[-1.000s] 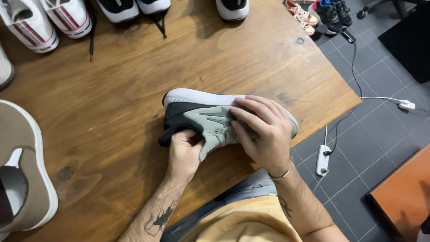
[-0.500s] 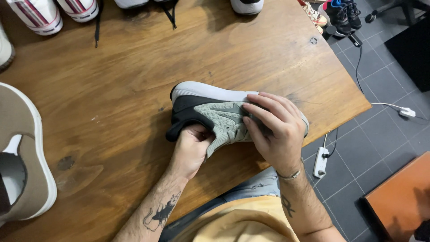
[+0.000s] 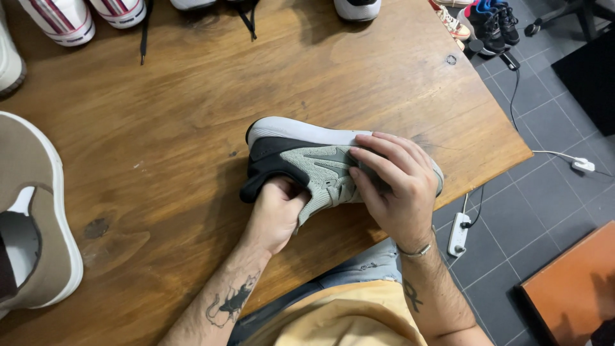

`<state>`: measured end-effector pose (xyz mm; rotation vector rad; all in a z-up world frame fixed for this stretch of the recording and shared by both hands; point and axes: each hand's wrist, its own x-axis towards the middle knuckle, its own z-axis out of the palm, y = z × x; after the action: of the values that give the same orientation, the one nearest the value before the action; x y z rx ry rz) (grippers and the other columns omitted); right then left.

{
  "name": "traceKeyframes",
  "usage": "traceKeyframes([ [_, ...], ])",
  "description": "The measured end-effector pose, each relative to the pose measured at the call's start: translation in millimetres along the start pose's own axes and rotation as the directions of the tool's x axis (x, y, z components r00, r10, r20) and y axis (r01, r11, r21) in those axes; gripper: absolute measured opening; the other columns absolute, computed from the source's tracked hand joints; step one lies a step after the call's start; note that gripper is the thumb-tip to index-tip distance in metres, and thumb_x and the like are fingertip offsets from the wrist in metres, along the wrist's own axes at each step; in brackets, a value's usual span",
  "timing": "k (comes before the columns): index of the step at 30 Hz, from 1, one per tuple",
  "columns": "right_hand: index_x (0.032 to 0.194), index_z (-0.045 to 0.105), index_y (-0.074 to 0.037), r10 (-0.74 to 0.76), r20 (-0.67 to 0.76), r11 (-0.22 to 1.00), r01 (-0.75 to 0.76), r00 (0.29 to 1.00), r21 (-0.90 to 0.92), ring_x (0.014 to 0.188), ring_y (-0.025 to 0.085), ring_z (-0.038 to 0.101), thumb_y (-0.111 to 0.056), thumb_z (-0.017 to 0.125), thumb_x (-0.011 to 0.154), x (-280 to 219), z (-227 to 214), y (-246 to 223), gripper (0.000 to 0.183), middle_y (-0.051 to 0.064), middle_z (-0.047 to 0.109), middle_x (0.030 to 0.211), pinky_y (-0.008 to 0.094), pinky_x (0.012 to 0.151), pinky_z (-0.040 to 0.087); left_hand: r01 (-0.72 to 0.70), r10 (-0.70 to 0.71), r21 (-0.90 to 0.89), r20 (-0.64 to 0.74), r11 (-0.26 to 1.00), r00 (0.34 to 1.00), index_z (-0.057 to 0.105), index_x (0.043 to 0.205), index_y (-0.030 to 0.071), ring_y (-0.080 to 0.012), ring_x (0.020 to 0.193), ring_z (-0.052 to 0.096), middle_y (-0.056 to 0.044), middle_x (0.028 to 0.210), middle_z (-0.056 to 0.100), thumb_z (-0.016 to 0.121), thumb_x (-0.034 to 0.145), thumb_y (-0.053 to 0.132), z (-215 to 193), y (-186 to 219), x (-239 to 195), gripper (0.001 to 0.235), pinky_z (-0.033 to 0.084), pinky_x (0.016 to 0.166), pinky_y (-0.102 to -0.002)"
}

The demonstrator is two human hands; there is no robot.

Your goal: The person laces a light green sneaker on a wooden table, threading the laces through the eyelets and adjusting them. They then remove the laces from the shoe and place the shoe back on the table among other footwear.

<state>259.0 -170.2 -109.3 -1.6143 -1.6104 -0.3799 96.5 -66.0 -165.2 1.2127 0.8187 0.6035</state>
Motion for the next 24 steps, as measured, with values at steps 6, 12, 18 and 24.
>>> traceKeyframes([
  [6, 0.111, 0.077, -0.009, 0.034, 0.025, 0.998, -0.035, 0.999, 0.047, 0.112, 0.035, 0.071, -0.012, 0.078, 0.093, 3, -2, 2, 0.018, 0.008, 0.076, 0.117, 0.05, 0.099, 0.052, 0.051, -0.038, -0.194, 0.068, 0.98, 0.997, 0.071, 0.083, -0.008, -0.0108, 0.039, 0.051, -0.008, 0.055, 0.054, 0.059, 0.083, -0.007, 5, 0, 0, 0.013, 0.042, 0.032, -0.021],
  [12, 0.112, 0.077, -0.009, 0.047, 0.023, 0.998, -0.048, 0.999, 0.048, 0.113, 0.035, 0.071, -0.012, 0.079, 0.093, 3, -1, 2, 0.019, 0.008, 0.076, 0.117, 0.05, 0.098, 0.053, 0.022, -0.012, -0.162, 0.059, 0.987, 0.998, 0.076, 0.088, -0.006, -0.0111, 0.054, 0.056, -0.007, 0.063, 0.062, 0.063, 0.079, -0.011, 0, -25, 3, 0.017, 0.046, 0.045, -0.021],
  [18, 0.112, 0.078, -0.012, 0.026, 0.034, 0.999, -0.027, 0.999, 0.028, 0.115, 0.034, 0.07, -0.013, 0.078, 0.094, 2, -1, 3, 0.018, 0.006, 0.076, 0.118, 0.05, 0.101, 0.052, -0.02, 0.02, -0.032, 0.004, 0.999, 1.0, 0.083, 0.088, 0.003, -0.0101, 0.065, 0.065, -0.009, 0.071, 0.076, 0.07, 0.08, -0.009, 2, -38, 5, 0.019, 0.055, 0.058, -0.024],
  [24, 0.113, 0.078, -0.011, 0.024, 0.05, 1.0, -0.025, 0.998, 0.011, 0.116, 0.034, 0.07, -0.013, 0.077, 0.095, 3, -2, 6, 0.018, 0.007, 0.075, 0.12, 0.051, 0.103, 0.05, -0.04, 0.04, 0.034, -0.004, 0.999, 0.999, 0.083, 0.095, 0.004, -0.0111, 0.076, 0.067, -0.008, 0.078, 0.077, 0.066, 0.083, -0.007, -1, -51, 8, 0.023, 0.058, 0.075, -0.029],
])
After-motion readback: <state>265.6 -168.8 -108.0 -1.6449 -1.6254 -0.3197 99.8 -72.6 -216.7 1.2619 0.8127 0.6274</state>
